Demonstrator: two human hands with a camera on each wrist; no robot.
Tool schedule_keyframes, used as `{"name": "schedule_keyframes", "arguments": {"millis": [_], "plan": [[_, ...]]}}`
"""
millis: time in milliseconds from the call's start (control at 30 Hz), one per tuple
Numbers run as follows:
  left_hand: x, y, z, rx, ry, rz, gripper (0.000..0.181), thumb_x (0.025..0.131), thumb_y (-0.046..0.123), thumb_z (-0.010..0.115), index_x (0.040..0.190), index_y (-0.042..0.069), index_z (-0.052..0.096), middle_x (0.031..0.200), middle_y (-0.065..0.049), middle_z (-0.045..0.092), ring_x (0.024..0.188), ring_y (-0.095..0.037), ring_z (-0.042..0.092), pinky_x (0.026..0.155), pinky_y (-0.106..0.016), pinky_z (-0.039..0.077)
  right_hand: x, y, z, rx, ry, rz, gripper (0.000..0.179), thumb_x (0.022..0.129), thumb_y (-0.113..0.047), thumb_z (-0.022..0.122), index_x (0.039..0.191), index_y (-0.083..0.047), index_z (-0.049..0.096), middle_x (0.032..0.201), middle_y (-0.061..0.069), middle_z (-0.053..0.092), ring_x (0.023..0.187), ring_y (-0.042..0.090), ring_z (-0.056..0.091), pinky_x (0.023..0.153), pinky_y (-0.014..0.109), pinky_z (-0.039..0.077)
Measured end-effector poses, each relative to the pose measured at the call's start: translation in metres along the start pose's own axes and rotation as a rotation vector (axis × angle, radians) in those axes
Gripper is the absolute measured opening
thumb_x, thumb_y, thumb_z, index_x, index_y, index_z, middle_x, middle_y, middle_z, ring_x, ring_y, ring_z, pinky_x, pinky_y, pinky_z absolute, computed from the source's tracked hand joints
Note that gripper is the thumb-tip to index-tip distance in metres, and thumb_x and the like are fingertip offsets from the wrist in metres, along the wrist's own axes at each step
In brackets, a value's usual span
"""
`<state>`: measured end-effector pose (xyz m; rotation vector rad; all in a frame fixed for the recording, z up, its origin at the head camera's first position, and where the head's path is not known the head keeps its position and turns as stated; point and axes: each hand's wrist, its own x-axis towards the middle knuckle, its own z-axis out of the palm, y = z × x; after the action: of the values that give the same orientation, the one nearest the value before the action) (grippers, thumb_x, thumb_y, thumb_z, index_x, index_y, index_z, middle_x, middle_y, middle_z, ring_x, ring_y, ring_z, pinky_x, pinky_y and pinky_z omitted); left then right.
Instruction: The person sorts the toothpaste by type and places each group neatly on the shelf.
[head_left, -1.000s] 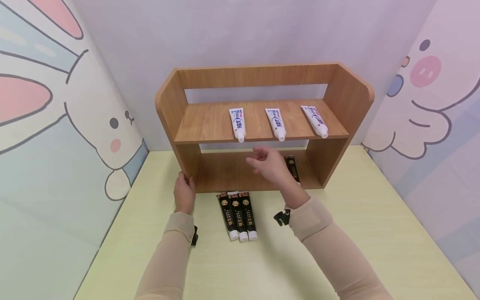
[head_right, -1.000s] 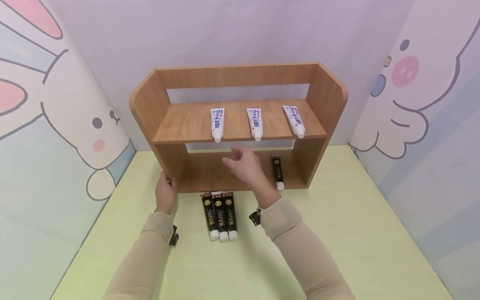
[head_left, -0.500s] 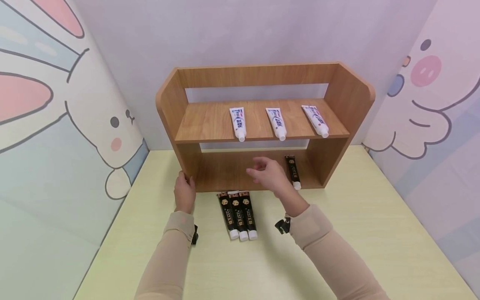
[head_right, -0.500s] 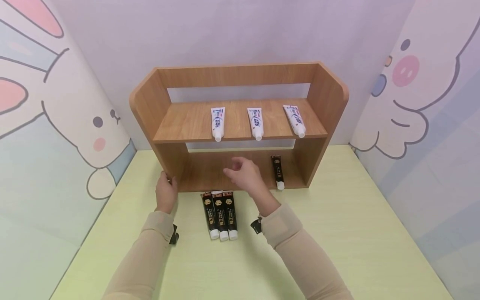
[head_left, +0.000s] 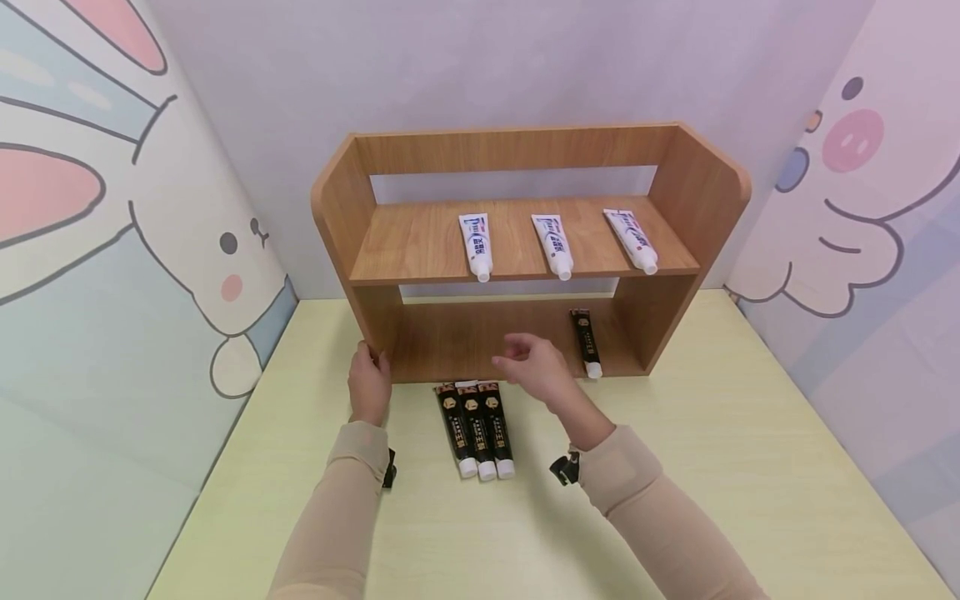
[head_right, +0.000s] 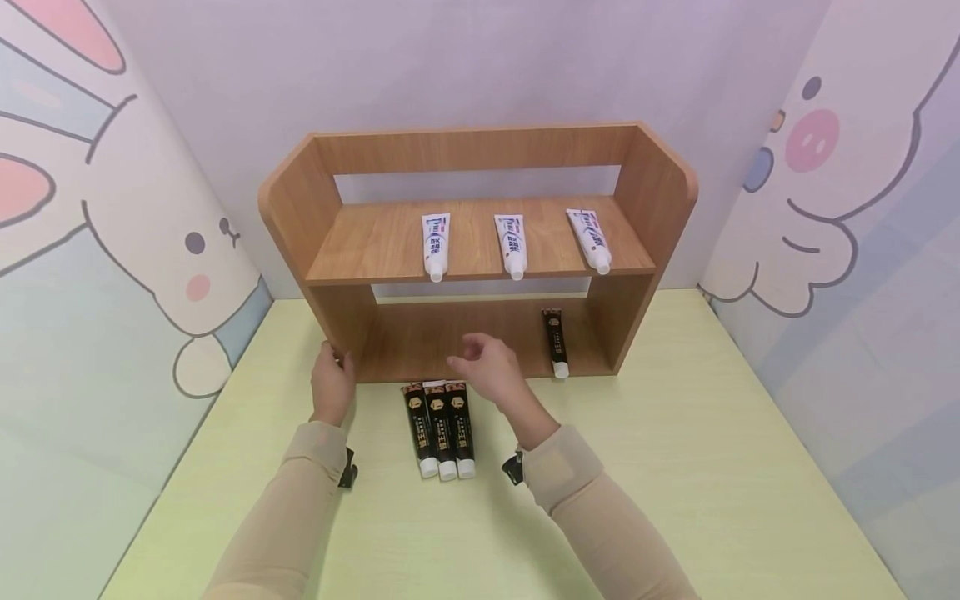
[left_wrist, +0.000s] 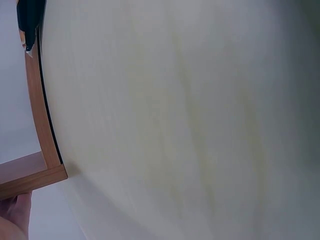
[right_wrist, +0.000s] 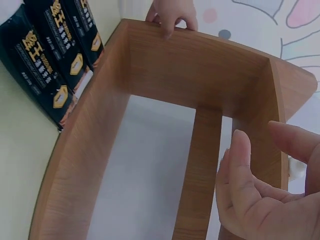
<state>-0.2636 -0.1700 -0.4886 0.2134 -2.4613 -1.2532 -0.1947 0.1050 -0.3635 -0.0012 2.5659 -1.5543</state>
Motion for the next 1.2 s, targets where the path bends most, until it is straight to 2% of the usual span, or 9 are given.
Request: {"name": "schedule_keyframes", "arguments": {"millis": [133, 467, 733, 900, 1200], "plan": [[0.000, 0.001, 0.000, -0.001, 0.001, -0.005, 0.025, 0.101, 0.010, 0.052, 0.122, -0.002, 0.046, 0.114, -0.021, 0.055, 0.105, -0.037, 0.056, 0.086, -0.050, 0.050, 0.000, 0.009, 0.004, 0.014, 0.005, 0.004, 0.052, 0.092, -0.019, 0.070, 0.136, 0.000, 0.052, 0.109, 0.012, 0.060, 0.077, 0.020, 0.065, 0.072, 0.034, 0.055], [0.000, 0.001, 0.000, -0.009, -0.004, -0.015, 0.026, 0.101, 0.011, 0.052, 0.124, -0.001, 0.046, 0.115, -0.021, 0.055, 0.107, -0.036, 0.056, 0.087, -0.050, 0.049, -0.002, 0.029, 0.016, 0.034, -0.004, 0.010, 0.051, 0.091, -0.014, 0.070, 0.135, 0.003, 0.052, 0.109, 0.015, 0.059, 0.080, 0.027, 0.066, 0.069, 0.034, 0.056], [0.000, -0.001, 0.000, 0.000, 0.005, -0.001, 0.021, 0.101, 0.010, 0.053, 0.117, -0.002, 0.047, 0.108, -0.021, 0.055, 0.100, -0.037, 0.056, 0.084, -0.049, 0.049, -0.004, 0.047, 0.025, 0.030, -0.011, 0.071, 0.050, 0.091, -0.015, 0.070, 0.135, 0.002, 0.052, 0.110, 0.014, 0.059, 0.083, 0.033, 0.068, 0.071, 0.038, 0.055], [0.000, -0.001, 0.001, 0.001, 0.003, 0.001, 0.022, 0.101, 0.010, 0.052, 0.119, -0.002, 0.047, 0.110, -0.022, 0.055, 0.102, -0.037, 0.057, 0.084, -0.051, 0.050, -0.007, 0.057, 0.031, 0.008, -0.020, 0.101, 0.049, 0.091, -0.015, 0.070, 0.134, 0.002, 0.052, 0.111, 0.015, 0.060, 0.084, 0.034, 0.068, 0.073, 0.039, 0.055], [0.002, -0.002, 0.001, -0.005, 0.002, 0.005, 0.024, 0.102, 0.011, 0.051, 0.121, -0.002, 0.047, 0.113, -0.022, 0.055, 0.104, -0.037, 0.057, 0.085, -0.051, 0.050, -0.009, 0.068, 0.037, -0.031, -0.019, 0.130, 0.050, 0.090, -0.017, 0.071, 0.132, 0.003, 0.054, 0.106, 0.013, 0.060, 0.080, 0.029, 0.068, 0.068, 0.037, 0.054]]}}
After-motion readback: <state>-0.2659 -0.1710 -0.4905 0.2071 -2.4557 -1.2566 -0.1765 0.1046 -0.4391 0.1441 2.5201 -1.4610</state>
